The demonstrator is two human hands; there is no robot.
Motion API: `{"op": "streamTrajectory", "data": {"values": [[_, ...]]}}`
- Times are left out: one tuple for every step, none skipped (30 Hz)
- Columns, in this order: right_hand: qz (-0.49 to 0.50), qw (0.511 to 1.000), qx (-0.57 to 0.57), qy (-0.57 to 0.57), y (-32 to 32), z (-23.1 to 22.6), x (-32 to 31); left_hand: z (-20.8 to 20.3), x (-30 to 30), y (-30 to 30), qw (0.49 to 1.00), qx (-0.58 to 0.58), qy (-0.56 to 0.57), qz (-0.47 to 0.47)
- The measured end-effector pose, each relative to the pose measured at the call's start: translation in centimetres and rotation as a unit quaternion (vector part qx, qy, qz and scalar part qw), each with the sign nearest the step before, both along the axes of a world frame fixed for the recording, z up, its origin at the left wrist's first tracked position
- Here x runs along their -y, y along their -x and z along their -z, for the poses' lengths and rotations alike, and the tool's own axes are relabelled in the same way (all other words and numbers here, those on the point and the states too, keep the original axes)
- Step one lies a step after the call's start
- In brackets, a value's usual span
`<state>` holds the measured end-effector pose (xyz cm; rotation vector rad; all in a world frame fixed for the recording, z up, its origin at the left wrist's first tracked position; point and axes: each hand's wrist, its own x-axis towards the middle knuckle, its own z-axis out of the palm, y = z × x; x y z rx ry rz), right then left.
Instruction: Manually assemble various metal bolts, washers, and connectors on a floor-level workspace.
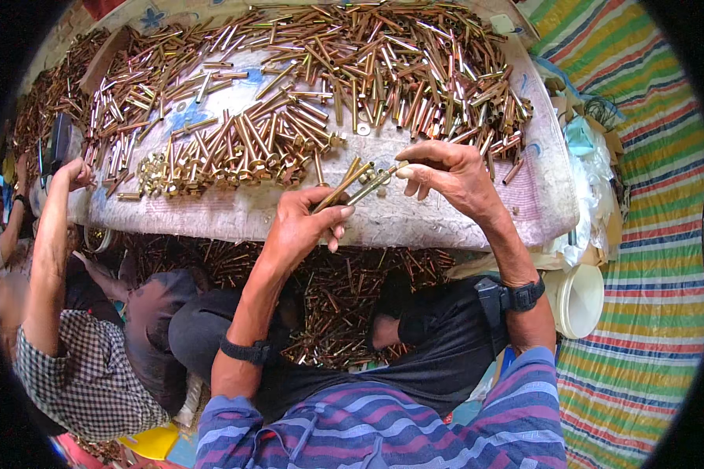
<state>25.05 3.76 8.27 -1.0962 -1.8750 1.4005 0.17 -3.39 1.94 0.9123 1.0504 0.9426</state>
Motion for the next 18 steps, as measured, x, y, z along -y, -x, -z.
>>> {"op": "streamTrajectory", "data": {"values": [[-0.005,1.000,0.009,-0.014,-0.10,0.11,-0.05,0.05,-0.01,0.00,1.000,-0.004,-0.002,0.000],[-0.005,1.000,0.009,-0.013,-0.17,0.33,-0.11,0.08,-0.02,0.01,1.000,-0.007,-0.004,0.000],[-0.007,1.000,0.002,-0.014,-0.24,0.60,-0.17,0.06,-0.05,0.06,1.000,-0.007,-0.004,0.001],[-0.009,1.000,-0.005,-0.014,-0.26,0.78,-0.22,0.05,-0.09,0.13,1.000,-0.010,-0.005,0.005],[-0.009,1.000,-0.005,-0.014,-0.23,0.80,-0.23,0.06,-0.10,0.20,1.000,-0.013,-0.005,0.009],[-0.013,1.000,-0.001,-0.021,-0.20,0.80,-0.23,0.09,-0.10,0.22,1.000,-0.013,-0.005,0.009],[-0.017,0.999,0.004,-0.029,-0.14,0.82,-0.23,0.10,-0.06,0.28,1.000,-0.006,-0.006,0.010],[-0.017,0.999,0.004,-0.029,-0.10,0.84,-0.21,0.12,-0.03,0.35,1.000,0.001,-0.008,0.012],[-0.017,0.999,0.005,-0.027,-0.06,0.88,-0.17,0.18,-0.01,0.44,1.000,0.001,-0.007,0.012],[-0.015,1.000,0.005,-0.027,-0.11,0.88,-0.11,0.24,0.00,0.46,1.000,0.002,-0.010,0.015],[-0.015,1.000,0.005,-0.027,-0.18,0.92,-0.07,0.27,0.01,0.50,1.000,0.004,-0.014,0.018],[-0.015,1.000,0.003,-0.027,-0.27,1.01,-0.04,0.23,-0.02,0.55,1.000,0.004,-0.014,0.018],[-0.016,1.000,0.001,-0.027,-0.24,1.06,-0.04,0.23,-0.10,0.65,0.999,-0.013,-0.017,0.025],[-0.016,1.000,0.001,-0.027,-0.20,0.96,-0.02,0.22,-0.15,0.73,0.999,-0.030,-0.020,0.032],[-0.017,0.999,0.025,-0.033,-0.12,0.70,0.03,0.24,-0.16,0.78,0.999,-0.030,-0.019,0.031],[-0.017,0.998,0.048,-0.039,-0.01,0.45,0.07,0.22,-0.14,0.86,0.999,-0.032,-0.019,0.032],[-0.018,0.998,0.048,-0.038,0.03,0.26,0.09,0.20,-0.12,0.93,0.999,-0.034,-0.019,0.032],[-0.022,0.996,0.076,-0.041,0.06,0.10,0.11,0.15,-0.09,0.99,0.999,-0.034,-0.019,0.031]]}}
